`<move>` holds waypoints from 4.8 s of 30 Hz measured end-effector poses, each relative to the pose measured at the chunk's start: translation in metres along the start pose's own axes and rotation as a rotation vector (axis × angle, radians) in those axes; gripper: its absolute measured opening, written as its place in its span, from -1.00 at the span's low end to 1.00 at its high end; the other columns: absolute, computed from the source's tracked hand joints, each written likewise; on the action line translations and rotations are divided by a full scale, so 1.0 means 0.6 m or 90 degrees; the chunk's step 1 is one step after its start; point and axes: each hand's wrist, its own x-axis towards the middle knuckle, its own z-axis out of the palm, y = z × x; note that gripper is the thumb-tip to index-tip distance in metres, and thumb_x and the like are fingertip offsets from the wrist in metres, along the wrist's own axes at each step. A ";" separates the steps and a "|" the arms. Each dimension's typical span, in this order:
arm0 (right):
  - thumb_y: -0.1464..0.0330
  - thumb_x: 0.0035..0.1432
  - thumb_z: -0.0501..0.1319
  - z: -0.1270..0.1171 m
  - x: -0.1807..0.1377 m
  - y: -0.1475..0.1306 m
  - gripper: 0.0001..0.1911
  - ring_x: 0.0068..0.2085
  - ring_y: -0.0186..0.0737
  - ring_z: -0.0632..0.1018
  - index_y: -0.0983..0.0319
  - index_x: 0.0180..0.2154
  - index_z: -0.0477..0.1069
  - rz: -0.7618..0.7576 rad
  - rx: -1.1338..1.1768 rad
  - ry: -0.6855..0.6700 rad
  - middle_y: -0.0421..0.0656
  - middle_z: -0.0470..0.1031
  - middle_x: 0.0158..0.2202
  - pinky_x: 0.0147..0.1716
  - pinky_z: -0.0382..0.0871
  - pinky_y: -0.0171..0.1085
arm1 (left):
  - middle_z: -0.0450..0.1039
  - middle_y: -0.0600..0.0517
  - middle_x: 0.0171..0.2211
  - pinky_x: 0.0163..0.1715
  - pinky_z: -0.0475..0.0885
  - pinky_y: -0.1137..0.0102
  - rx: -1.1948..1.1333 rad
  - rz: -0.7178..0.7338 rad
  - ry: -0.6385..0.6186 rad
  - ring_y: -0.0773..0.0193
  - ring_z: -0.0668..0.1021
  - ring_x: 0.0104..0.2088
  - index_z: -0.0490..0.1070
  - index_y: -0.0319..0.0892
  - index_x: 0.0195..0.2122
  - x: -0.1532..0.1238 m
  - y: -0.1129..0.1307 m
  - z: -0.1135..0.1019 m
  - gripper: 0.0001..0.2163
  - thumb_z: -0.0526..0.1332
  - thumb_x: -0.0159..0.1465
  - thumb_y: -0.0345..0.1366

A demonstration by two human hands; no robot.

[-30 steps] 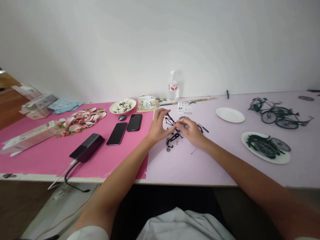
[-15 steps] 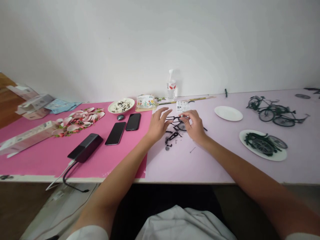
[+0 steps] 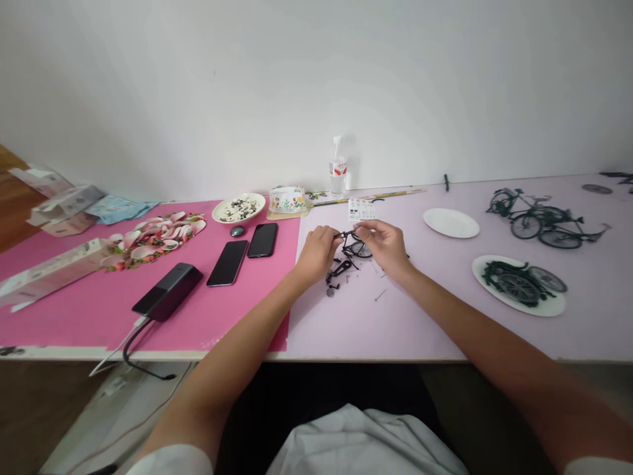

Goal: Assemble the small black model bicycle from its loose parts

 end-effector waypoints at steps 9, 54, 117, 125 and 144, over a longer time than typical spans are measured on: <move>0.00 0.12 0.50 0.006 -0.003 -0.009 -0.64 0.00 0.06 0.72 0.11 -0.20 0.74 0.010 0.040 0.008 -0.10 0.76 -0.12 0.07 0.61 0.05 | 0.44 -0.16 -0.19 -0.08 0.42 0.09 -0.069 -0.005 0.011 0.01 0.46 -0.11 0.30 -0.10 -0.15 -0.004 -0.001 0.007 -0.58 -0.22 0.59 0.00; 0.32 0.36 0.37 -0.004 -0.003 -0.027 -0.85 -0.13 -0.02 0.54 -0.04 -0.12 0.72 -0.398 -0.267 -0.019 -0.12 0.62 -0.26 -0.07 0.51 0.04 | 0.48 -0.26 0.08 0.15 0.46 0.11 -0.060 0.088 0.108 0.02 0.52 0.15 0.42 -0.21 0.17 0.001 -0.006 0.012 -0.69 0.06 0.57 -0.17; 0.23 0.43 0.28 -0.021 0.016 0.002 -0.83 -0.05 0.02 0.52 0.11 -0.26 0.53 -0.339 -0.316 -0.079 -0.08 0.58 -0.18 0.07 0.44 0.10 | 0.62 -0.13 -0.19 -0.24 0.57 0.32 -0.284 -0.128 0.105 0.17 0.66 -0.20 0.41 -0.16 -0.08 -0.002 -0.006 -0.003 -0.69 0.08 0.54 -0.01; 0.11 0.46 0.24 -0.013 0.006 0.009 -0.74 -0.02 -0.01 0.53 0.10 -0.21 0.57 -0.280 -0.284 -0.165 -0.08 0.59 -0.16 0.11 0.45 0.08 | 0.55 -0.12 -0.11 -0.09 0.50 0.27 -0.264 -0.155 0.175 0.15 0.56 -0.11 0.43 -0.14 -0.02 0.001 -0.016 -0.009 -0.60 -0.08 0.58 0.00; -0.05 0.52 0.05 0.009 -0.025 -0.018 -0.42 -0.13 -0.06 0.58 0.11 -0.34 0.62 -0.158 -0.173 -0.179 -0.12 0.61 -0.31 -0.05 0.48 -0.04 | 0.45 -0.05 -0.26 -0.15 0.42 0.30 -0.207 -0.206 0.294 0.20 0.50 -0.21 0.35 -0.11 -0.21 0.011 -0.025 -0.008 -0.51 -0.14 0.56 0.15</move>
